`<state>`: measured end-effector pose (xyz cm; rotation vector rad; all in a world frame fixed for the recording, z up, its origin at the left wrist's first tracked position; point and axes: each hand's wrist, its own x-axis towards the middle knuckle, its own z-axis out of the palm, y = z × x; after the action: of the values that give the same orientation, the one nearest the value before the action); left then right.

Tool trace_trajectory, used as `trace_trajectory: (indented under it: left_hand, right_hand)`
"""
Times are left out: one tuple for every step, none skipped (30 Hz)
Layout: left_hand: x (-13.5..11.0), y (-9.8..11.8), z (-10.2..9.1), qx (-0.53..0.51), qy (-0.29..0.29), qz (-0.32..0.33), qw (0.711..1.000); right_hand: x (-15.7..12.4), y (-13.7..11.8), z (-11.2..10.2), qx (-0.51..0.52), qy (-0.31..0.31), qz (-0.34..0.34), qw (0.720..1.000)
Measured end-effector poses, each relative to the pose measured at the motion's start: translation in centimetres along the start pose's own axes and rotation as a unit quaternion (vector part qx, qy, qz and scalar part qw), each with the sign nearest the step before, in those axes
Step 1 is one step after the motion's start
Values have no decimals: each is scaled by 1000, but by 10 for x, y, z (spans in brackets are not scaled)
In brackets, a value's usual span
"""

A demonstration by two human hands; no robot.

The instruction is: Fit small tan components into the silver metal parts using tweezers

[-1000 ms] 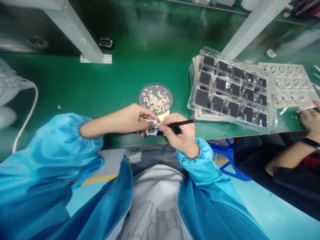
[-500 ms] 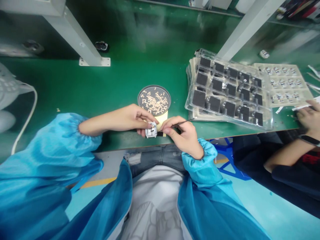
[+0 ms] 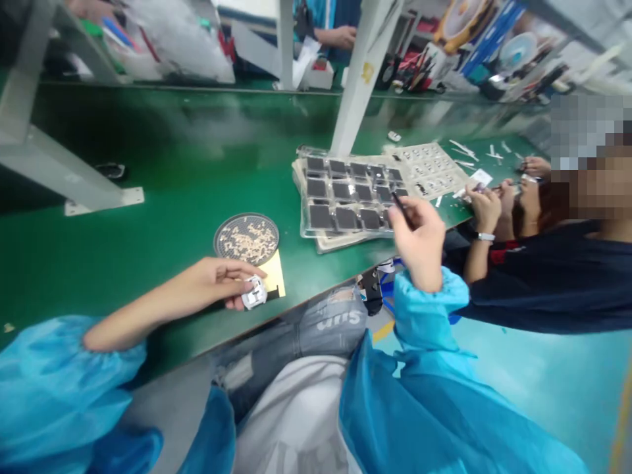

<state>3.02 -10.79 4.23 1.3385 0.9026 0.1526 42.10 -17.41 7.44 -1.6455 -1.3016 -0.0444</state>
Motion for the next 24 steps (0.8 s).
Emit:
trace_trajectory:
  left_hand:
    - [0, 0, 0, 6, -1, -2, 1000]
    - [0, 1, 0, 13, 0, -5, 1000]
    - [0, 1, 0, 22, 1, -7, 1000]
    - [0, 2, 0, 32, 3, -7, 999]
    - [0, 3, 1, 40, 5, -6, 999]
    - [0, 3, 1, 47, 7, -4, 999]
    - [0, 3, 1, 52, 9, -2, 999]
    - [0, 4, 1, 55, 10, -1, 998]
    - [0, 4, 1, 58, 11, 0, 998]
    - [0, 5, 1, 60, 13, 1, 998]
    - [0, 5, 1, 62, 15, 0, 998]
    - [0, 6, 2, 63, 17, 0, 998]
    - [0, 7, 2, 64, 18, -1, 998]
    - [0, 8, 3, 63, 19, -1, 998]
    - [0, 8, 4, 60, 20, -1, 998]
    - [0, 9, 4, 57, 19, 1, 998]
    - [0, 8, 5, 52, 18, 4, 998]
    - [0, 8, 6, 46, 18, 7, 999]
    - [0, 6, 6, 40, 19, 10, 999]
    - [1, 5, 6, 34, 20, 12, 999]
    - [1, 3, 5, 29, 21, 15, 999]
    - [2, 1, 5, 23, 23, 18, 999]
    - [3, -1, 4, 20, 24, 20, 999]
    - [4, -3, 4, 18, 27, 23, 999]
  right_hand:
    - [11, 18, -14, -79, 22, 2, 997]
    - [20, 35, -27, -147, 29, 2, 989]
    - [25, 51, -39, -185, 36, 5, 982]
    - [27, 66, -49, -198, 32, 12, 980]
    - [25, 78, -56, -197, 18, 18, 980]
    - [21, 87, -61, -189, -8, 17, 982]
    - [15, 92, -64, -178, -41, 12, 983]
    - [7, 94, -65, -170, -77, 4, 982]
    - [-1, 94, -65, -163, -107, -8, 981]
    - [-9, 91, -66, -155, -129, -22, 979]
    - [-17, 86, -66, -143, -141, -37, 979]
    - [-23, 79, -67, -123, -146, -53, 980]
    - [-28, 71, -69, -94, -149, -71, 982]
    - [-31, 63, -72, -57, -151, -86, 983]
    - [-33, 54, -76, -17, -151, -98, 984]
    - [-34, 45, -81, 17, -143, -103, 984]
    - [-34, 36, -87, 41, -124, -99, 987]
    - [-33, 27, -93, 51, -89, -87, 991]
    - [-30, 19, -100, 48, -41, -66, 996]
    - [-26, 10, -107, 46, 9, -44, 998]
    - [-21, 1, -114, 60, 60, -27, 996]
    - [-15, -8, -122, 90, 101, -23, 990]
    - [-9, -17, -130, 127, 134, -33, 982]
    - [-2, -27, -137, 156, 169, -54, 972]
